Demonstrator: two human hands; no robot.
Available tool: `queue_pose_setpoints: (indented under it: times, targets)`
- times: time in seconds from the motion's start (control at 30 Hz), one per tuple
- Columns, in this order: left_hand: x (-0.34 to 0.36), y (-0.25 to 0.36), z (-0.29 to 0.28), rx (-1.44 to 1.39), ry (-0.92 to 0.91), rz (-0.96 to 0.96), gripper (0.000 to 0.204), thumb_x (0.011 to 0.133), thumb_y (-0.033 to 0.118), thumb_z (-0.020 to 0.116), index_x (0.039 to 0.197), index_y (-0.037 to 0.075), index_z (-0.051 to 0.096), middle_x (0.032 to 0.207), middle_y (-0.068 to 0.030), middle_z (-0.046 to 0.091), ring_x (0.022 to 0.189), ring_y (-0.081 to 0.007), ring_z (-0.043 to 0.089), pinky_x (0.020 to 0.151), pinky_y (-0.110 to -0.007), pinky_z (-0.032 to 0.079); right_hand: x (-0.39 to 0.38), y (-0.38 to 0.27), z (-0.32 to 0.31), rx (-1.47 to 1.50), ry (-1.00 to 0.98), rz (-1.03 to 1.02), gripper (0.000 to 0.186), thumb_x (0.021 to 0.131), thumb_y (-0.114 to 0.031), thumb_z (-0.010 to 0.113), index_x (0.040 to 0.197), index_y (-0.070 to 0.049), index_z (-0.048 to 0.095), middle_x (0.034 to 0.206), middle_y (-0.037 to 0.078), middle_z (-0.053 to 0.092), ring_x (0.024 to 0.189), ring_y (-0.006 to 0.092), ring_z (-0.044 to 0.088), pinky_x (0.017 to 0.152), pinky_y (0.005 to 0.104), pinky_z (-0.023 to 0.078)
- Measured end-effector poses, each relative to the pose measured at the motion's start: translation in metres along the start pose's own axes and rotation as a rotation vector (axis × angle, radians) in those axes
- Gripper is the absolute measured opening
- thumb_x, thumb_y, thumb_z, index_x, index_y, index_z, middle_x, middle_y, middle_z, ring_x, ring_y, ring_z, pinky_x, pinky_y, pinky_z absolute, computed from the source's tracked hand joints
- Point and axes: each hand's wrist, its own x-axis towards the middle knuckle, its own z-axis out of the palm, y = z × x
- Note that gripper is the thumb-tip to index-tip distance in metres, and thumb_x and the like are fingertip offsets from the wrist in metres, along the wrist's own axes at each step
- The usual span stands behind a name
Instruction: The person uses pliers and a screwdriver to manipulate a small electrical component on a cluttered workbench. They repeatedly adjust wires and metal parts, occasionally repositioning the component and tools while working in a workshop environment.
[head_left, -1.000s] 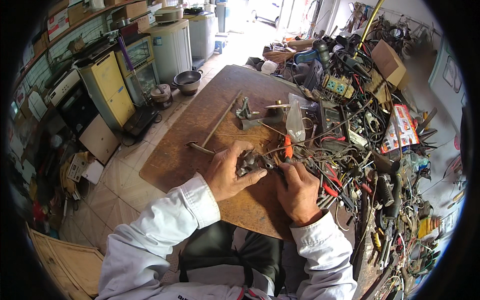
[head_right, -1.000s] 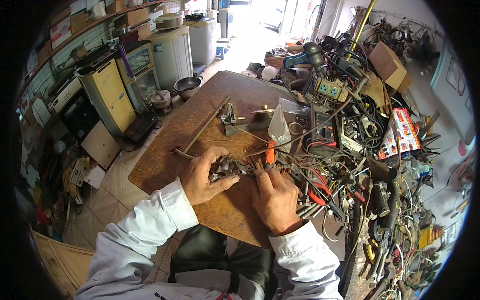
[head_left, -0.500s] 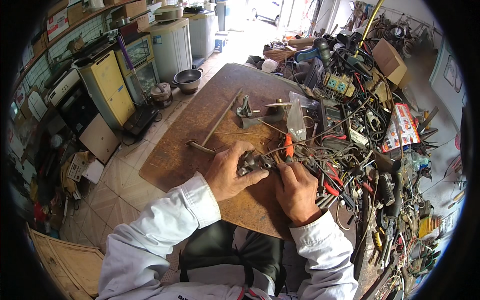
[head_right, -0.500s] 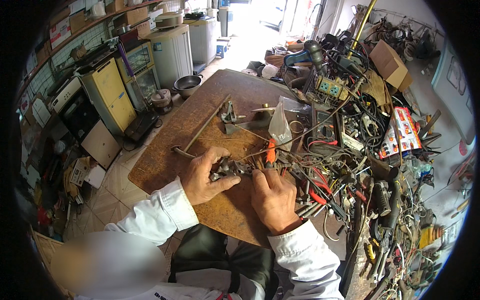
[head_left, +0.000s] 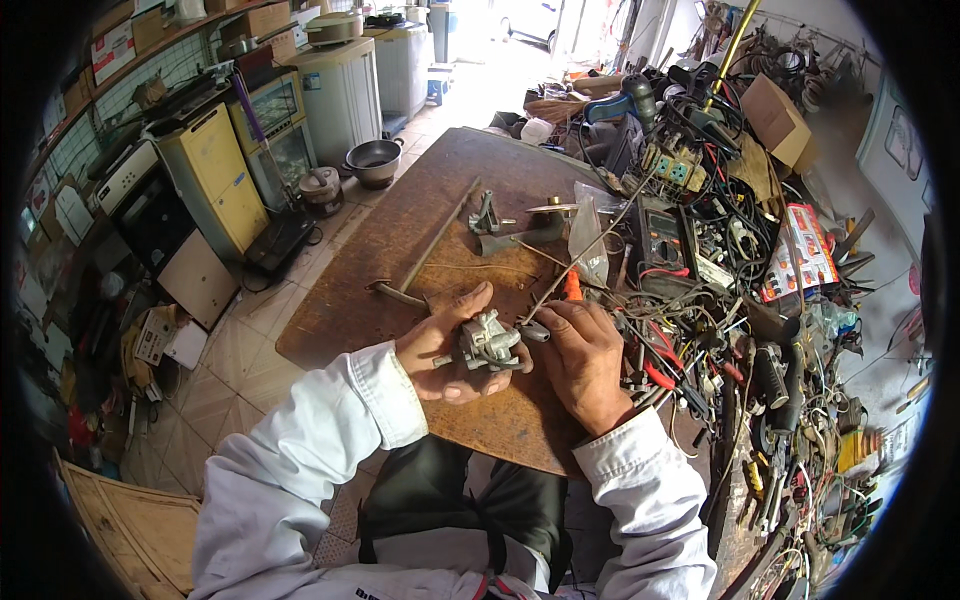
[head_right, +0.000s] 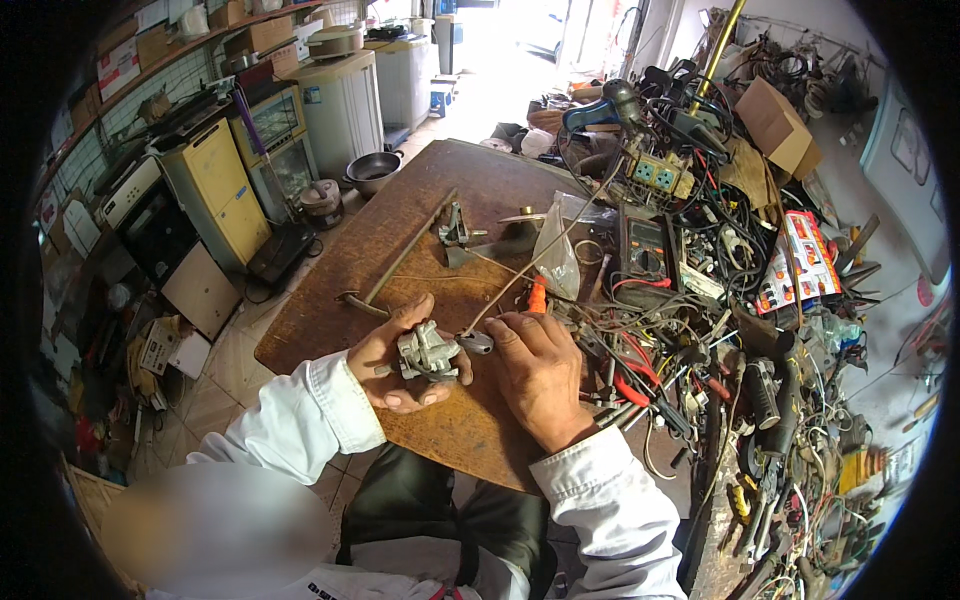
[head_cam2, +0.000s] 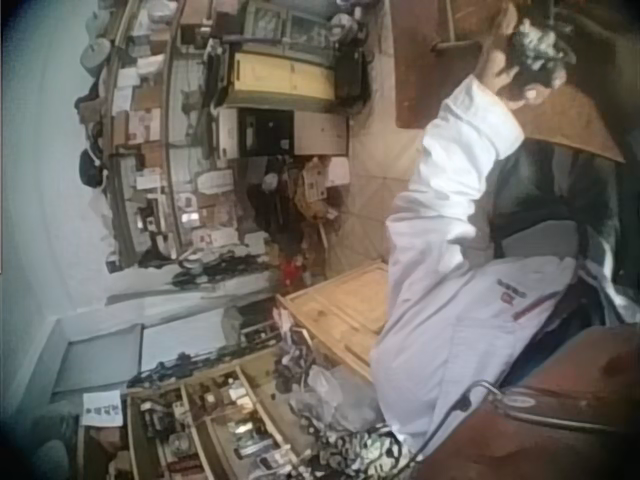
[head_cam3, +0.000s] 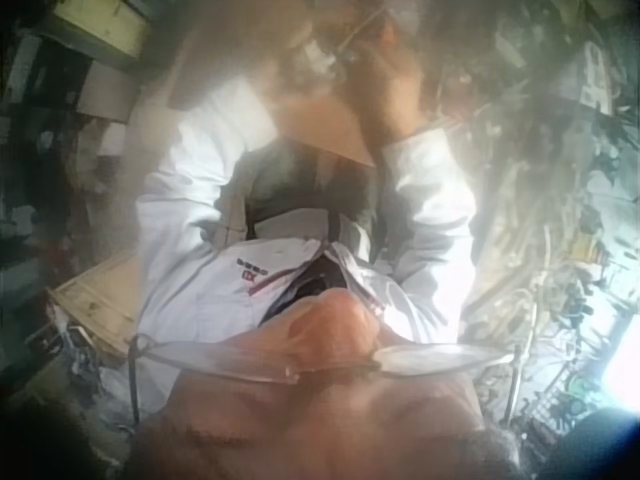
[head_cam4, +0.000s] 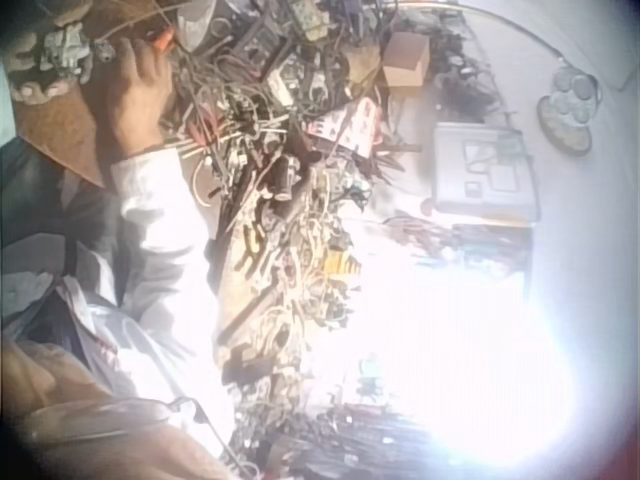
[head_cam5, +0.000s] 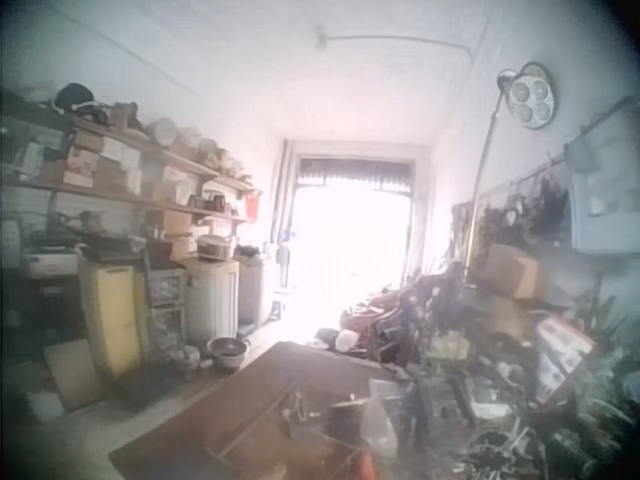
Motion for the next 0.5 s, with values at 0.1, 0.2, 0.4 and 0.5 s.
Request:
queue_pose_setpoints:
  times: [0.1,0.2,0.4,0.5]
  targets:
    - [0.004,-0.002,0.0,-0.116,-0.145,-0.041,0.096,0.098,0.077,0.033,0.118,-0.013,0.059,0.08,-0.024,0.067,0.041,-0.0193,0.056,0.034,-0.024,0.047,0.002,-0.004,0.003,0.082,-0.01,0.057,0.043,0.07,-0.004,0.076,0.112,-0.005,0.071,0.108,0.01,0.07,0.094,0.0312,0.067,0.076,0.0406,0.055]
    - [0.014,-0.008,-0.016,-0.139,-0.394,-0.104,0.091,0.098,0.076,0.034,0.122,-0.007,0.061,0.085,-0.0258,0.069,0.045,-0.0215,0.061,0.035,-0.024,0.05,0.006,-0.013,0.007,0.244,-0.019,0.148,0.048,0.07,0.0,0.076,0.117,-0.004,0.071,0.112,0.012,0.07,0.1,0.0321,0.068,0.081,0.0403,0.057]
    - [0.039,-0.04,-0.006,-0.162,-0.465,-0.111,0.093,0.096,0.079,0.034,0.126,-0.004,0.064,0.081,-0.0273,0.068,0.043,-0.0262,0.061,0.033,-0.025,0.047,0.012,-0.016,0.0,0.541,-0.001,0.179,0.053,0.077,0.004,0.067,0.13,-0.003,0.066,0.127,0.018,0.066,0.114,0.0333,0.067,0.098,0.0359,0.054]
    - [0.041,-0.038,0.001,-0.199,-0.455,-0.124,0.097,0.094,0.081,0.031,0.124,-0.005,0.064,0.08,-0.0257,0.068,0.042,-0.0252,0.059,0.034,-0.025,0.047,0.012,-0.006,0.0,0.531,-0.045,0.11,0.053,0.079,0.004,0.066,0.132,-0.003,0.064,0.132,0.02,0.064,0.116,0.0349,0.066,0.098,0.0357,0.054]
